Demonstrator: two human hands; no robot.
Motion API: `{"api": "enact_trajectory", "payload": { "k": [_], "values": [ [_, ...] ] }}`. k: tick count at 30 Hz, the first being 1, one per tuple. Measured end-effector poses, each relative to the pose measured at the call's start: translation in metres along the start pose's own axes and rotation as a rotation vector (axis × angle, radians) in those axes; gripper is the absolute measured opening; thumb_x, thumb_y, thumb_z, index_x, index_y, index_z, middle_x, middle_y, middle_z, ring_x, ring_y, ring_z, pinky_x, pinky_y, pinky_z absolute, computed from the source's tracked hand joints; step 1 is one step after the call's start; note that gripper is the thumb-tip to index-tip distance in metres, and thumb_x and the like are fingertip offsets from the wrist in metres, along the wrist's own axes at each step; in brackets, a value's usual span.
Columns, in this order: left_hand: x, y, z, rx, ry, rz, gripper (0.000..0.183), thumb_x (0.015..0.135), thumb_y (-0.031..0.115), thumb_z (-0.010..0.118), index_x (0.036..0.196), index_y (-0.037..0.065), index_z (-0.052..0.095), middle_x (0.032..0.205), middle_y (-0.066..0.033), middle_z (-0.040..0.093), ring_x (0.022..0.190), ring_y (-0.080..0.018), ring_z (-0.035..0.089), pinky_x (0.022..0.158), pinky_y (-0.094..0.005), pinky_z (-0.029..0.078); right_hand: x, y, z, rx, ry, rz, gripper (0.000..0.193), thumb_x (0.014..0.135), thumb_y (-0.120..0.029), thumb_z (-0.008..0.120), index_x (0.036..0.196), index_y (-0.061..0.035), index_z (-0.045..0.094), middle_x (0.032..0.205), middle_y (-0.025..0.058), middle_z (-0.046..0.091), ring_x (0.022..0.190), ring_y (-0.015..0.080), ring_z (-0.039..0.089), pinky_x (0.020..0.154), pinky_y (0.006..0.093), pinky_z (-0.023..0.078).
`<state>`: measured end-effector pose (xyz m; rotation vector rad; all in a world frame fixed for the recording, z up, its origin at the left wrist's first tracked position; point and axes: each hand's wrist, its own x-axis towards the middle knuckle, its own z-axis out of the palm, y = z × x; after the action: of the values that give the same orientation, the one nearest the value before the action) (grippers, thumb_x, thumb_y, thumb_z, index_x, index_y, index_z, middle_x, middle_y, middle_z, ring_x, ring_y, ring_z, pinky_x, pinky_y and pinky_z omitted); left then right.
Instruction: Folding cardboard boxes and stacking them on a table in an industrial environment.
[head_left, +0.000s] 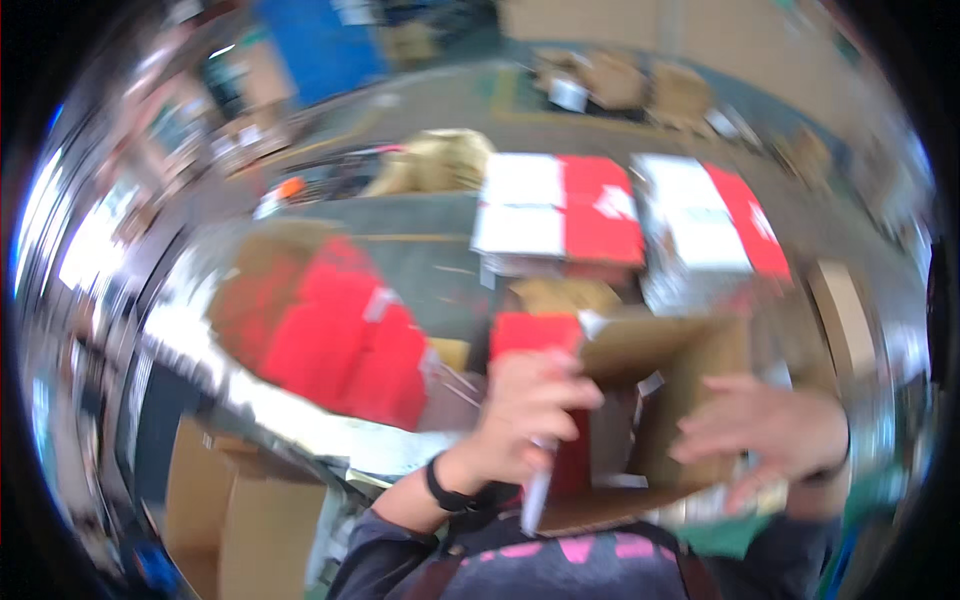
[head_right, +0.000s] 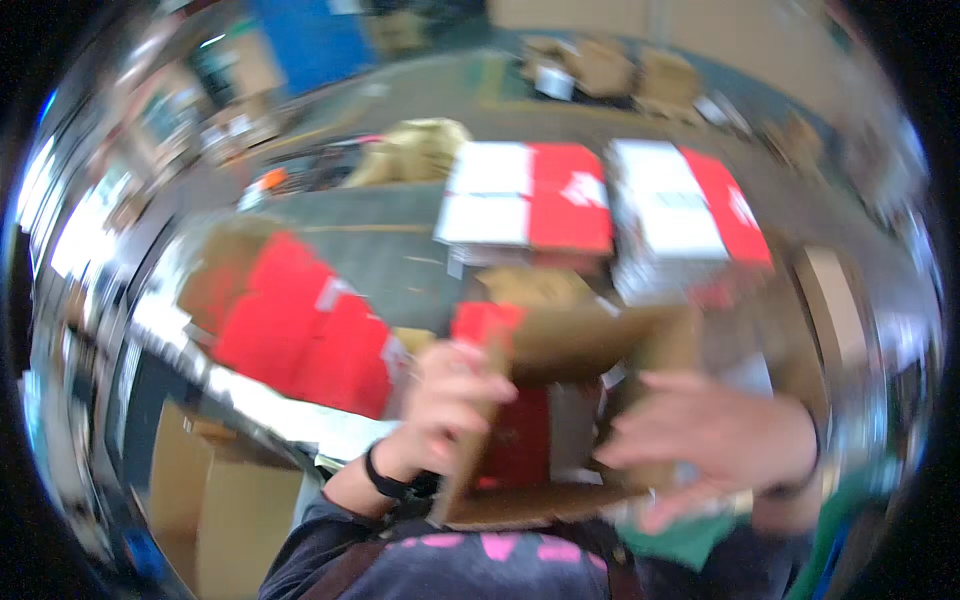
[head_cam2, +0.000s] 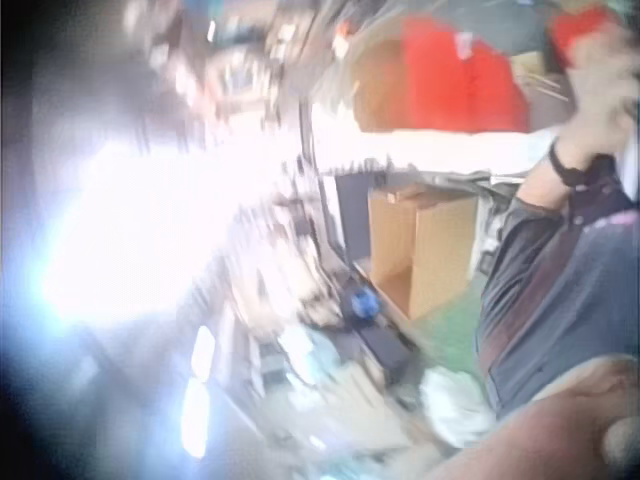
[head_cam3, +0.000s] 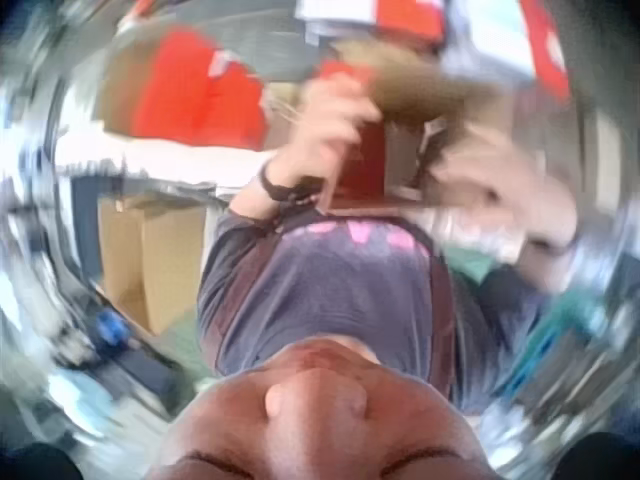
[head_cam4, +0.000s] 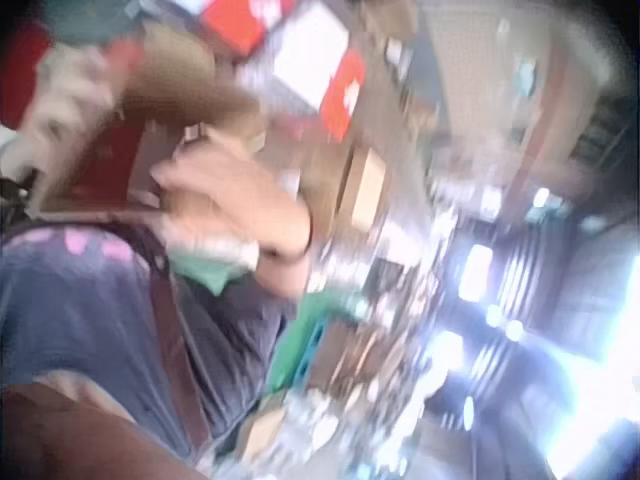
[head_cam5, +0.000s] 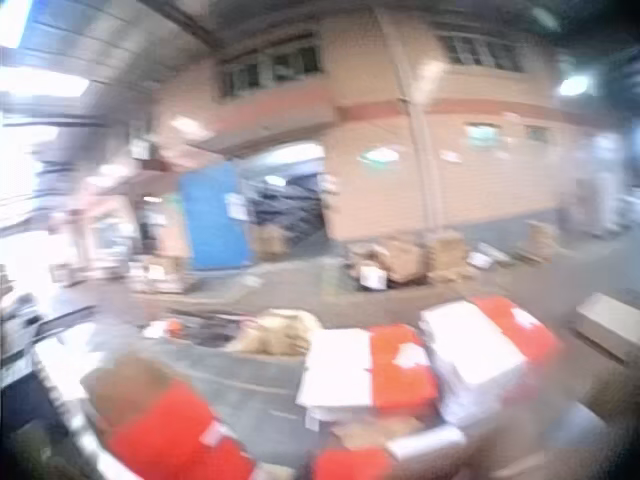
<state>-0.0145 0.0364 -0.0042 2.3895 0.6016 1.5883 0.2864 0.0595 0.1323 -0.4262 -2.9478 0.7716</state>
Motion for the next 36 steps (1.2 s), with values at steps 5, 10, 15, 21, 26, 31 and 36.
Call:
{"api": "enact_trajectory", "payload": {
  "k": [5,10,15,21,26,31,36],
  "values": [
    [0.052,0.012,0.007,-0.128,-0.117,0.431,0.034,0.096,0.025,0.053,0.068,0.007,0.049,0.075,-0.0102,0.053,0.069,-0.0303,0.054,0.064,-0.0449,0.042,-0.024,0.008,0.073,-0.147,0.88,0.139,0.038,0.099,-0.034,0.048,0.079,-0.0053,0.062,0.084,0.0136,0.066,0.082,0.0323,0.063,0.086,0.053,0.049],
    [0.07,0.0,0.021,0.249,-0.694,0.062,0.03,0.075,0.034,0.063,0.059,0.009,0.066,0.062,-0.0098,0.064,0.062,-0.0321,0.062,0.058,-0.044,0.044,0.018,-0.007,0.045,0.007,0.048,-0.14,0.025,0.087,-0.02,0.058,0.069,-0.0042,0.05,0.075,0.0106,0.059,0.074,0.03,0.059,0.084,0.0476,0.047],
    [0.053,-0.012,0.059,0.089,-0.744,0.161,0.043,0.075,0.052,0.068,0.076,0.009,0.072,0.085,-0.0091,0.07,0.098,-0.031,0.065,0.085,-0.0498,0.047,0.017,0.072,0.077,-0.249,0.153,-0.371,0.026,0.074,-0.029,0.077,0.085,-0.008,0.068,0.07,0.005,0.056,0.063,0.0277,0.056,0.079,0.044,0.045],
    [0.014,-0.007,0.028,-0.035,-0.287,0.34,0.051,0.082,0.06,0.062,0.088,0.009,0.067,0.098,-0.0066,0.065,0.112,-0.0312,0.057,0.097,-0.0564,0.039,0.017,0.008,0.05,0.105,0.357,-0.218,0.019,0.079,-0.014,0.062,0.069,-0.0012,0.053,0.075,0.0157,0.058,0.073,0.0345,0.054,0.073,0.0467,0.044],
    [0.01,-0.019,0.027,-0.097,-0.455,0.273,0.051,0.087,0.06,0.058,0.083,0.009,0.061,0.095,-0.0071,0.06,0.107,-0.0302,0.056,0.105,-0.0578,0.026,0.057,0.011,0.029,-0.089,-0.148,0.048,0.025,0.079,-0.017,0.07,0.062,-0.0041,0.056,0.062,0.014,0.053,0.063,0.0345,0.051,0.063,0.0442,0.037],
    [0.001,-0.013,0.03,-0.145,-0.289,0.275,0.048,0.088,0.054,0.059,0.08,0.007,0.059,0.094,-0.0078,0.058,0.103,-0.032,0.055,0.102,-0.0548,0.032,0.053,0.009,0.064,0.024,0.509,-0.241,0.013,0.078,-0.01,0.073,0.077,-0.0033,0.062,0.082,0.0132,0.064,0.085,0.0346,0.061,0.086,0.044,0.047],
    [-0.011,-0.015,0.035,-0.104,-0.232,0.253,0.038,0.085,0.044,0.068,0.081,0.007,0.06,0.093,-0.008,0.058,0.097,-0.032,0.058,0.102,-0.0543,0.035,0.009,0.034,0.097,-0.078,0.562,-0.138,0.064,0.098,-0.055,0.034,0.102,-0.0035,0.071,0.104,0.0148,0.064,0.106,0.0383,0.059,0.106,0.0543,0.034]
  ]
}}
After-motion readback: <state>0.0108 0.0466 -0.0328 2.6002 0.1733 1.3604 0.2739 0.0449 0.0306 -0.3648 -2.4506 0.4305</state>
